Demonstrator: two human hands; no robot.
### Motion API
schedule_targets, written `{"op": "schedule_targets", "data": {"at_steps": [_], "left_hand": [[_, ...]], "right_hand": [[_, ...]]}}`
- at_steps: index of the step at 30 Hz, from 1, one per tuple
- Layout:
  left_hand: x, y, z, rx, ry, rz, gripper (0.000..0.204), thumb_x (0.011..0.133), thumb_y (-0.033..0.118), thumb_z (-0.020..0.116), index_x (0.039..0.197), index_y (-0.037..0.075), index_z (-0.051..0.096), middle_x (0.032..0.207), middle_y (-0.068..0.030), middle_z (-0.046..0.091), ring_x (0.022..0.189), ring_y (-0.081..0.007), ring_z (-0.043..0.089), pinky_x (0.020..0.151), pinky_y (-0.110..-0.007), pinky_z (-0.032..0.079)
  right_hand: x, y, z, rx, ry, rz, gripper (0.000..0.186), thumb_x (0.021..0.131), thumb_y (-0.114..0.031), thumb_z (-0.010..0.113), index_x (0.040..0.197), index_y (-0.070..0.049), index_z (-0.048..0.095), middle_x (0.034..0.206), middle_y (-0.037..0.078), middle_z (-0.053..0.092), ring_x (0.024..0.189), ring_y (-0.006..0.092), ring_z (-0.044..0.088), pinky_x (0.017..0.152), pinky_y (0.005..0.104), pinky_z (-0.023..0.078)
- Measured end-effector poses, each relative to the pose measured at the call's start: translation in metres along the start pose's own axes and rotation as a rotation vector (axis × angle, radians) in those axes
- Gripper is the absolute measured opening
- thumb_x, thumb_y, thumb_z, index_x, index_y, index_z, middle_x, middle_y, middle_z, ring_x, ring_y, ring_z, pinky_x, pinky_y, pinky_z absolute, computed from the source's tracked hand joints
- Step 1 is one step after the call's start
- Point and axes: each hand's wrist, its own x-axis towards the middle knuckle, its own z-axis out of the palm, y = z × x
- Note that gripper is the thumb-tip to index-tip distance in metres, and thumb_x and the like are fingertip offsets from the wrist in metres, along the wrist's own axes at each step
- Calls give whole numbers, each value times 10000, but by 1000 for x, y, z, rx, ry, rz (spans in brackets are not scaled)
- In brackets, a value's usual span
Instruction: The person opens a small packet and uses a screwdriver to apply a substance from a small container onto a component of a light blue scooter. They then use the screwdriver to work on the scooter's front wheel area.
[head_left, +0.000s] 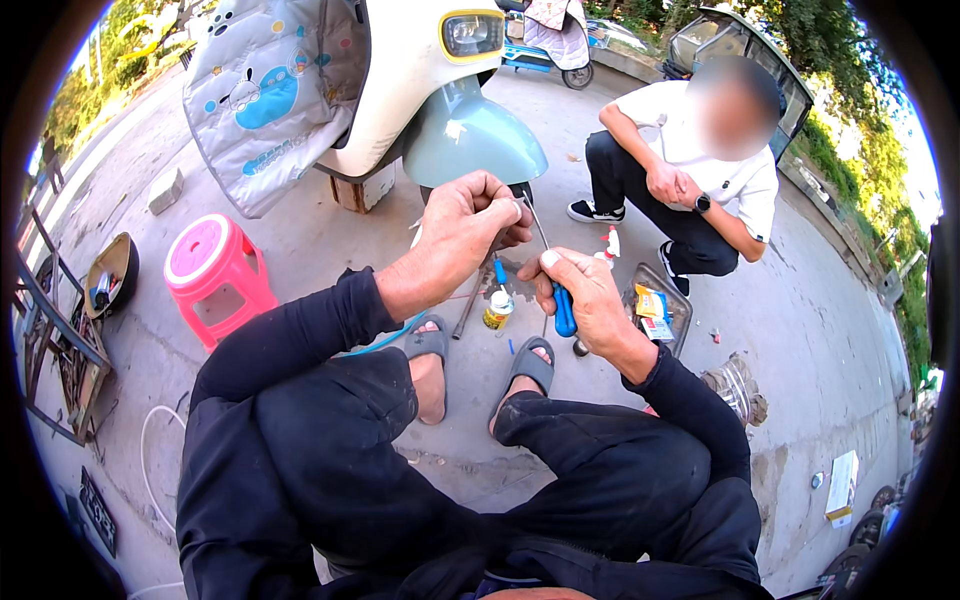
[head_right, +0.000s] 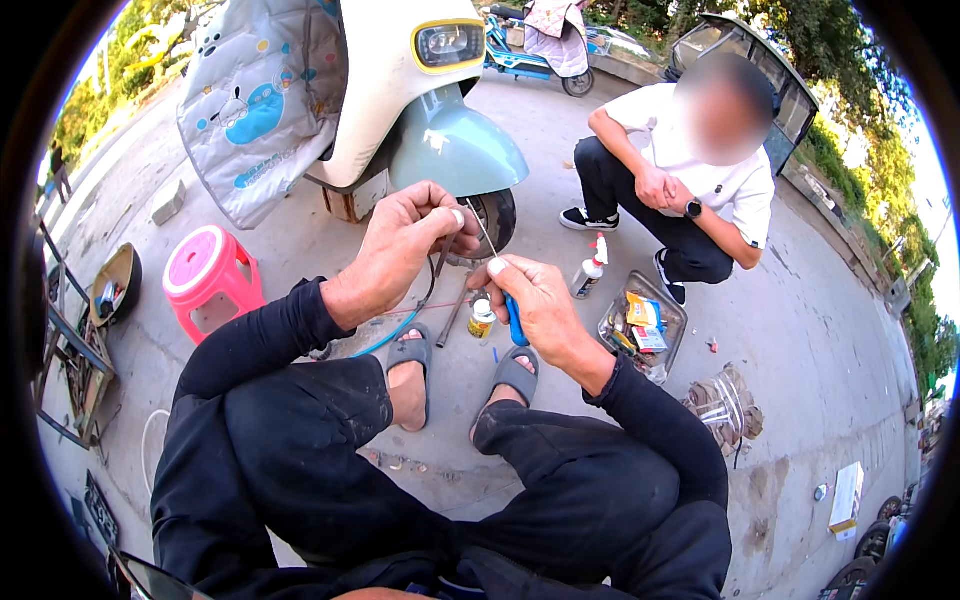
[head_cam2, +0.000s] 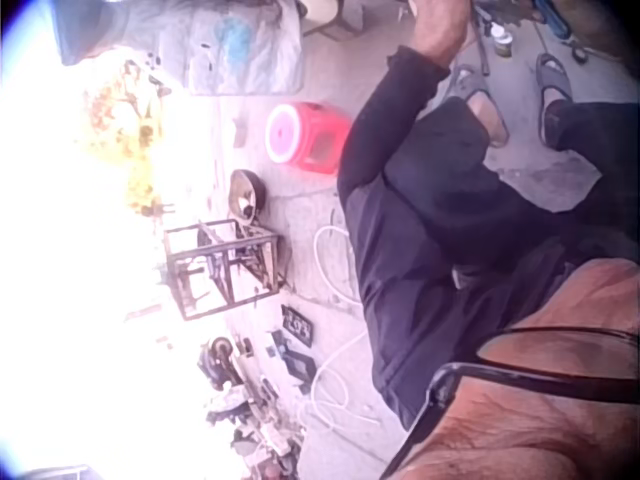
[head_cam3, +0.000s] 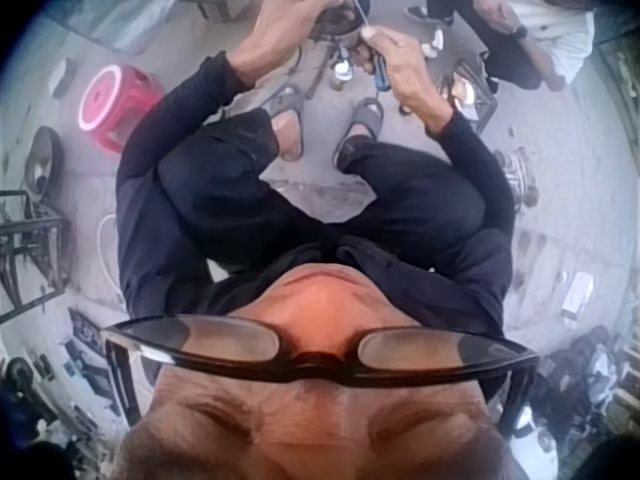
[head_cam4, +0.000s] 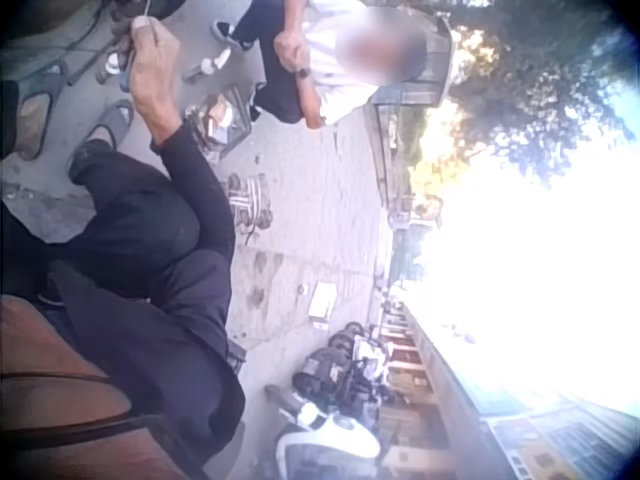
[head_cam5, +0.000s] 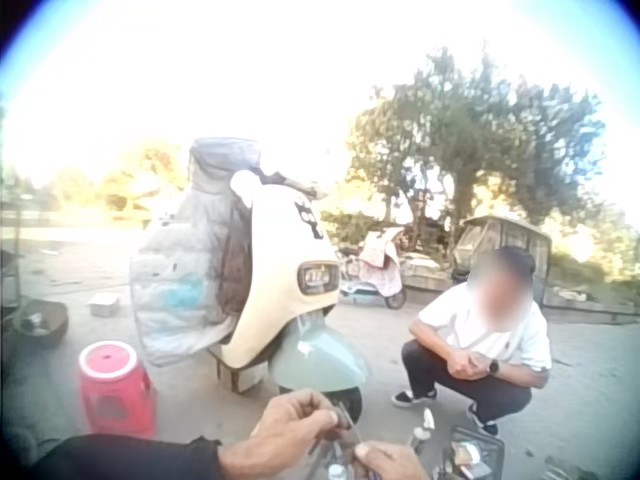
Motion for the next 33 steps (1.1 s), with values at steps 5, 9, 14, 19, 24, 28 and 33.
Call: {"op": "schedule_targets", "data": {"at_steps": [5,9,14,19,24,28,33], "left_hand": [[0,0,-2,0,-2,0,58,995,62,611,1000,4,610,982,-121,740,857,-172,724,797,-314,595],[0,-2,-4,-3,-11,1,53,992,58,608,1003,7,610,977,-116,739,860,-168,722,800,-309,591],[-1,1,-6,3,-13,-2,53,992,57,606,1010,8,610,979,-110,738,868,-163,720,806,-307,587],[-1,1,-6,26,-30,8,50,1001,56,602,1021,12,613,1012,-109,741,881,-157,716,824,-304,585],[-2,2,-10,25,-50,7,53,1022,62,600,1044,17,617,1050,-105,746,903,-151,715,847,-306,585],[-1,-1,-10,30,-66,0,86,1047,98,624,1067,15,624,1053,-101,743,917,-150,717,858,-310,587],[0,-5,-14,45,-67,-49,149,1051,136,662,1112,4,632,1043,-89,739,914,-149,719,843,-302,590]], "right_hand": [[0,-2,2,-2,-2,-3,427,1097,-308,504,1032,44,737,701,0,568,673,78,495,612,247,393],[0,-1,2,-22,-10,-6,432,1097,-314,505,1034,45,737,694,0,567,669,79,493,611,249,391],[1,-4,3,-48,-23,-12,433,1093,-327,515,1046,53,717,730,7,580,667,82,524,610,245,404],[0,-5,4,-68,-15,-12,436,1100,-317,502,1036,45,737,683,-9,549,664,77,487,610,251,387],[2,-4,3,-110,-49,-16,437,1096,-313,496,1056,61,717,700,1,550,659,83,503,606,249,394],[0,-3,2,-102,-40,-14,425,1101,-300,501,1028,52,728,677,-23,518,633,68,455,583,253,359],[-1,-3,-3,-120,-15,2,412,1101,-287,510,1024,50,733,665,-45,482,607,49,404,553,248,321]]}}
